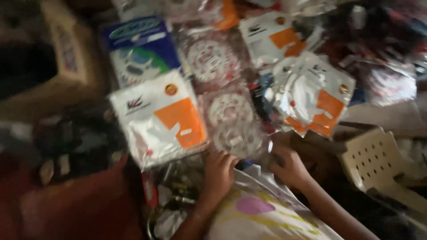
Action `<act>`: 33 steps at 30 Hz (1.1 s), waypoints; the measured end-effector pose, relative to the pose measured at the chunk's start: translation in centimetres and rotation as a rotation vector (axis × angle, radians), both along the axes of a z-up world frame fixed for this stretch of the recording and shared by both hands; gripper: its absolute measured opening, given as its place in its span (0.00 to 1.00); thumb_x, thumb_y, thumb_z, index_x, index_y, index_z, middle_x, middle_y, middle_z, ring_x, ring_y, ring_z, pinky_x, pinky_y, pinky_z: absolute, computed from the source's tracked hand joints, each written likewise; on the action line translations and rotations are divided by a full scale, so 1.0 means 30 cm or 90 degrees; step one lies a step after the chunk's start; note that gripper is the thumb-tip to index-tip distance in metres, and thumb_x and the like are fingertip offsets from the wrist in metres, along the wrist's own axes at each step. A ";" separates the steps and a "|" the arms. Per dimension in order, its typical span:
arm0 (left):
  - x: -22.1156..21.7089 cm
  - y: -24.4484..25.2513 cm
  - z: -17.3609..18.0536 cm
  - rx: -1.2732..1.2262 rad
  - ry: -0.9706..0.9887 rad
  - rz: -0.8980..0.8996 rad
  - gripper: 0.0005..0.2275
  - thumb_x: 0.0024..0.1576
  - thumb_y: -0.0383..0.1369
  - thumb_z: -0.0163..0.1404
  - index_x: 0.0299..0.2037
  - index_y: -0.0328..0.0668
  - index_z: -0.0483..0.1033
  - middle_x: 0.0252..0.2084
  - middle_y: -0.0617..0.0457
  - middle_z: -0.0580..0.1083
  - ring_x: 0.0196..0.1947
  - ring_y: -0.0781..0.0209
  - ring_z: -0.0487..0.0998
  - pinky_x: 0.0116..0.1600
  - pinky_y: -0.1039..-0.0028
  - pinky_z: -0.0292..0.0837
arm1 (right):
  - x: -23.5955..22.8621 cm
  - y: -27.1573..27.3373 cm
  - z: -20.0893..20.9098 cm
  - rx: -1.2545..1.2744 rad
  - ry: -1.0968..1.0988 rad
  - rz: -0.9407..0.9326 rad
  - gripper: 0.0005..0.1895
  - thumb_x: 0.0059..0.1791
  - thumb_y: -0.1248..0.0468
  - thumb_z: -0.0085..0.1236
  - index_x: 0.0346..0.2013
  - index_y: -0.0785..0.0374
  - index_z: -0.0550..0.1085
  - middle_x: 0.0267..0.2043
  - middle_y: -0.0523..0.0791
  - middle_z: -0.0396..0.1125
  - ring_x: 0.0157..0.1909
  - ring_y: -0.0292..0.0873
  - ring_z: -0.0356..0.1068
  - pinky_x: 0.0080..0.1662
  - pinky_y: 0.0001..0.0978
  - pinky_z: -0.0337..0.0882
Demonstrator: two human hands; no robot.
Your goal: The person sorts through a pile of packaged motorcycle sprockets and parts on a cluttered table. They pick up individual packages, turn them over to view the contents, and rearrange them into stacks.
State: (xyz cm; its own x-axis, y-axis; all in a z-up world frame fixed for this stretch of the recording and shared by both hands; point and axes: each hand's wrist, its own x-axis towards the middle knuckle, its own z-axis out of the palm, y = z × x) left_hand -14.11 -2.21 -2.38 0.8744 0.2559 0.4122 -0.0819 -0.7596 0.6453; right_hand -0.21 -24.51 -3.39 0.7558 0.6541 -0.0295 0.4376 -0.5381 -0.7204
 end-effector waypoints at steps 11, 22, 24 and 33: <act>0.195 -0.109 0.217 -0.867 -0.003 -0.061 0.02 0.61 0.26 0.52 0.38 0.35 0.73 0.30 0.53 0.75 0.28 0.66 0.72 0.40 0.75 0.71 | -0.088 0.166 0.115 0.113 0.033 0.005 0.19 0.38 0.67 0.62 0.43 0.64 0.75 0.39 0.51 0.73 0.33 0.54 0.71 0.37 0.41 0.72; 0.413 -0.006 0.149 -0.726 0.052 -0.052 0.09 0.62 0.28 0.49 0.50 0.37 0.76 0.44 0.53 0.77 0.42 0.64 0.77 0.51 0.73 0.74 | 0.779 0.140 -0.090 0.197 0.217 -0.238 0.13 0.48 0.64 0.66 0.24 0.65 0.71 0.21 0.38 0.61 0.22 0.34 0.53 0.25 0.30 0.57; 0.422 0.006 0.083 -0.695 0.097 0.036 0.09 0.60 0.31 0.51 0.49 0.39 0.78 0.43 0.53 0.79 0.40 0.63 0.79 0.48 0.72 0.78 | 1.018 0.176 -0.138 0.209 0.194 -0.216 0.21 0.48 0.58 0.67 0.18 0.61 0.66 0.19 0.37 0.57 0.21 0.34 0.50 0.25 0.31 0.56; 0.372 -0.076 -0.087 -0.259 0.223 0.340 0.14 0.55 0.27 0.48 0.50 0.43 0.78 0.49 0.53 0.80 0.47 0.53 0.81 0.53 0.66 0.74 | 1.896 0.405 -0.677 -0.294 0.001 0.311 0.32 0.54 0.44 0.53 0.24 0.72 0.70 0.23 0.49 0.61 0.27 0.48 0.61 0.41 0.44 0.64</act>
State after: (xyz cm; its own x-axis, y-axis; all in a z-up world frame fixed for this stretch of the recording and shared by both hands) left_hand -2.96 -4.49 -5.00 0.6517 0.7537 -0.0845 0.4914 -0.3348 0.8040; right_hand 56.68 -12.35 -23.69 0.3765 0.8408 -0.3891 0.7084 -0.5319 -0.4640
